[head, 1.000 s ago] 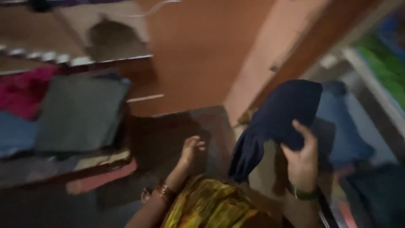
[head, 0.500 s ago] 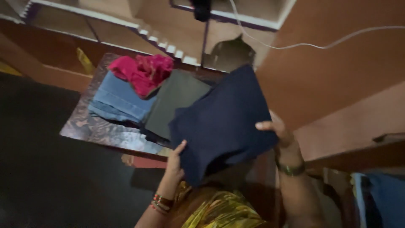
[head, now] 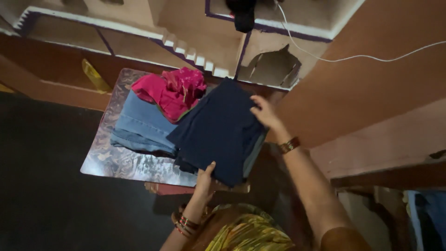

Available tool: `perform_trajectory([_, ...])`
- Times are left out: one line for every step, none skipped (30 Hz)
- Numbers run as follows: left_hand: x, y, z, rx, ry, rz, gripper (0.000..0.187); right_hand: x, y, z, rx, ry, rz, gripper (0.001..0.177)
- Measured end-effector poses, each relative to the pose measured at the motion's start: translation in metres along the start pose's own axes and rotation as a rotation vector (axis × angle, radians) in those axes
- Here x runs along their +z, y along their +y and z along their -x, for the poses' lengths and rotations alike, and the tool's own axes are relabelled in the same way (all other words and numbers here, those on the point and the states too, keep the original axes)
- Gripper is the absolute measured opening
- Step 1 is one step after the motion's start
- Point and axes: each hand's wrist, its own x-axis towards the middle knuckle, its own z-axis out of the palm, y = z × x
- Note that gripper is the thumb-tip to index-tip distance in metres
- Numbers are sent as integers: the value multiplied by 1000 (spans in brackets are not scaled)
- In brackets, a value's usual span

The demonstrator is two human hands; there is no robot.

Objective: The person removes folded clothes from a closet shelf and places them on a table. They then fold a pink patterned cloth and arrange the items into a neat stack.

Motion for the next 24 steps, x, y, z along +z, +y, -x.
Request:
perform_trajectory([-1,-3,-2,-39,-32,56,53,15,-12,12,-100,51,108,54])
perform_trajectory([-2,-7,-3,-87,-48,82,52,27,-25,25,10,2,238,58])
perform_trajectory([-2,-10,-5,-136,-63,108,52,40,-41,38,120,-49,366,63])
perform_trajectory([-1,-11,-8,-180,-80,133,51,51,-58,46,89,-67,434,65])
perform_trajectory([3,-16,-10,-155,-81,114,51,58,-73,54,58,-85,501,67])
perform_trajectory([9,-23,-12,-131,-85,95,50,62,-85,62,28,-103,568,70])
perform_trajectory([13,-30,-15,-107,-89,76,50,66,-94,71,25,-121,648,73])
perform_trajectory([14,-36,-19,-105,-18,-6,48,68,-101,77,21,-134,730,77])
perform_trajectory([13,-43,-20,-100,52,-88,47,67,-104,79,18,-148,813,81])
perform_trajectory([9,-52,-21,-98,123,-171,47,65,-103,81,25,-147,801,80])
perform_trajectory([1,-58,-23,-58,126,-257,45,63,-100,82,32,-146,789,79])
perform_trajectory([-11,-62,-24,-19,134,-341,44,61,-94,84,37,-149,776,78])
perform_trajectory([-23,-65,-24,21,141,-426,43,58,-87,85,26,-130,770,76])
perform_trajectory([-36,-67,-22,192,161,-526,42,57,-81,86,14,-113,760,74])
perform_trajectory([-44,-67,-21,365,174,-624,40,55,-74,88,2,-95,750,72])
perform_trajectory([-48,-66,-20,545,186,-720,39,53,-68,89,-2,-92,732,72])
perform_trajectory([-50,-65,-17,468,182,-666,44,51,-62,92,-6,-87,715,71])
perform_trajectory([-48,-62,-12,391,180,-609,50,48,-56,95,-13,-85,700,70])
perform_trajectory([-42,-60,-4,315,176,-552,56,45,-51,102,-22,-84,663,70])
perform_trajectory([-33,-59,6,370,224,-504,65,41,-46,110,-31,-80,628,69])
perform_trajectory([-23,-58,19,424,272,-456,76,35,-41,120,-41,-76,593,69])
perform_trajectory([-13,-55,33,481,317,-411,88,28,-36,133,-27,-44,545,68])
perform_trajectory([-1,-53,47,602,414,-564,93,18,-29,148,-14,-13,498,68])
perform_trajectory([13,-53,61,720,506,-717,97,7,-20,166,3,18,451,68])
